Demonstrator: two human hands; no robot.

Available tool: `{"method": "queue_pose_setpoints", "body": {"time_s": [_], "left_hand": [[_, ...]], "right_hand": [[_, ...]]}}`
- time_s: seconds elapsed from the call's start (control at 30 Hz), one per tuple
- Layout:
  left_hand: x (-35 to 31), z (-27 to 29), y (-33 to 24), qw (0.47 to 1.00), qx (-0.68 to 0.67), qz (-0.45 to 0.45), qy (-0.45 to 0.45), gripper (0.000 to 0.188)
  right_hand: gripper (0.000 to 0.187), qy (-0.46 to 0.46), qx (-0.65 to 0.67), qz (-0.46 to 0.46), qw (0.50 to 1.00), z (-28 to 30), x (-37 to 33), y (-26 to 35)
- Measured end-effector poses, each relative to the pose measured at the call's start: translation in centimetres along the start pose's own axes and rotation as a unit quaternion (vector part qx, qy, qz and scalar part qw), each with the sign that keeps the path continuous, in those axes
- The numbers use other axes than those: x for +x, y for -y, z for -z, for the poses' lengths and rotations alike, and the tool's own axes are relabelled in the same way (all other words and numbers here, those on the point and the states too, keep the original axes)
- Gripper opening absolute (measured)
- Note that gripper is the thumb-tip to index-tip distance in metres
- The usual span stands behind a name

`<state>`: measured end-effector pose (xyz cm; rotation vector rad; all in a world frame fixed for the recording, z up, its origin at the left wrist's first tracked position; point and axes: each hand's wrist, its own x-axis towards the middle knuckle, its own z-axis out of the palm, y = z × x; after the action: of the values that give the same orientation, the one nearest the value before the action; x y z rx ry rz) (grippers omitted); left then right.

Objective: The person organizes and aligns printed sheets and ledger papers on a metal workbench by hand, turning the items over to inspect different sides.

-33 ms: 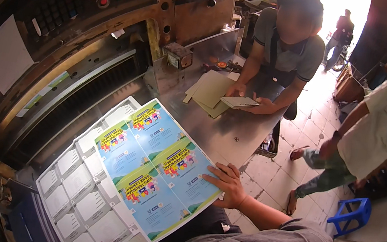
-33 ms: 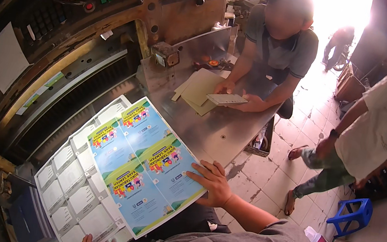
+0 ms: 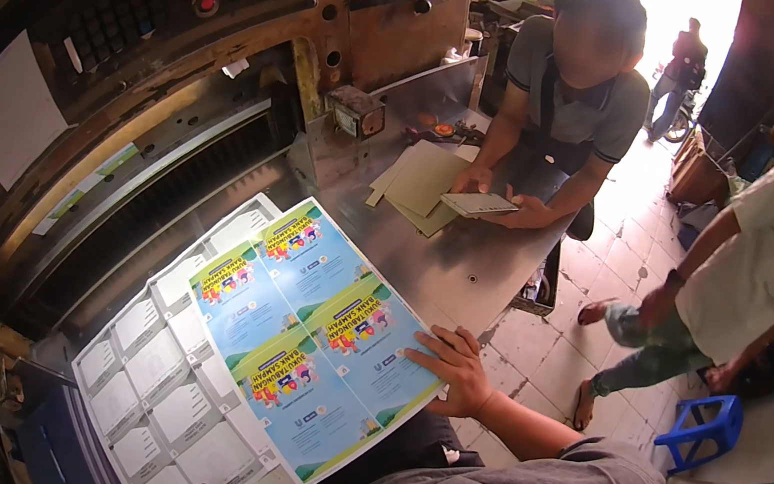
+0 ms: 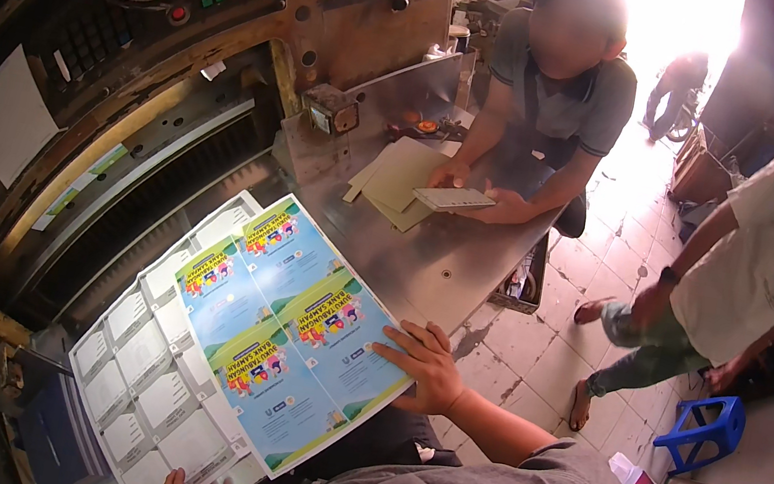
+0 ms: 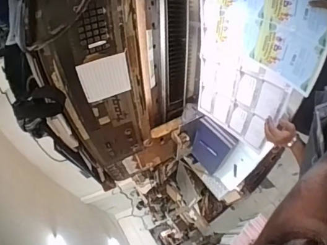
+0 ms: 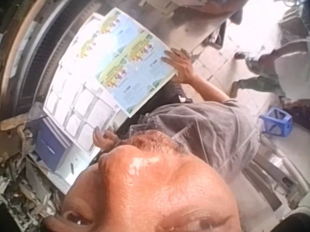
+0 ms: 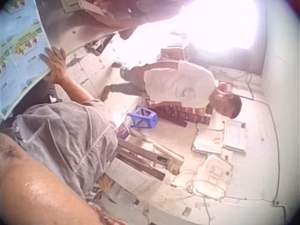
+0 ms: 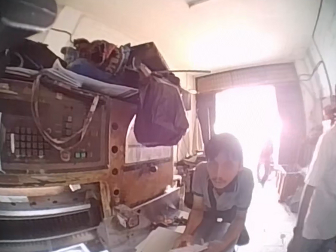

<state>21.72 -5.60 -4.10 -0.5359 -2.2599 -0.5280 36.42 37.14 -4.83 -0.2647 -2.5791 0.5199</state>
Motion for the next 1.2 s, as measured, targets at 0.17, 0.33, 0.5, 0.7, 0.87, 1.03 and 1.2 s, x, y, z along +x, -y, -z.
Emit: {"method": "queue_pose_setpoints", "body": {"time_s": [0.17,0.33,0.5,0.7,0.87,1.03,1.2], "left_hand": [[-0.1,-0.2,0.2,1.0,-0.006,-0.008,-0.007,0.047],[0.2,0.0,0.1,1.0,-0.017,-0.01,0.004,0.046],[0.0,0.1,0.1,1.0,-0.011,-0.011,0.001,0.045],[0.8,0.3,0.0,0.999,-0.04,-0.034,0.005,0.047],[0.5,0.2,-0.2,0.999,-0.036,-0.023,-0.002,0.049],[0.4,0.2,-0.2,0.999,-0.03,-0.007,-0.013,0.051],[-2.0,-0.3,2.6,0.999,-0.031,0.006,0.033,0.042]], "right_hand": [[0.081,0.003,-0.002,0.001,1.0,-0.2,0.0,-0.1],[0.082,0.006,-0.002,-0.003,1.0,-0.3,-0.1,-0.2],[0.083,0.004,-0.003,-0.003,1.0,-0.4,-0.2,-0.1],[0.084,0.009,-0.003,-0.005,1.0,-0.3,-0.3,-0.2],[0.083,0.026,-0.007,-0.009,1.0,0.5,0.1,0.3],[0.081,0.068,-0.019,0.001,0.998,2.4,0.9,1.1],[0.079,0.068,0.048,0.034,0.996,2.6,2.0,-0.1]]}}
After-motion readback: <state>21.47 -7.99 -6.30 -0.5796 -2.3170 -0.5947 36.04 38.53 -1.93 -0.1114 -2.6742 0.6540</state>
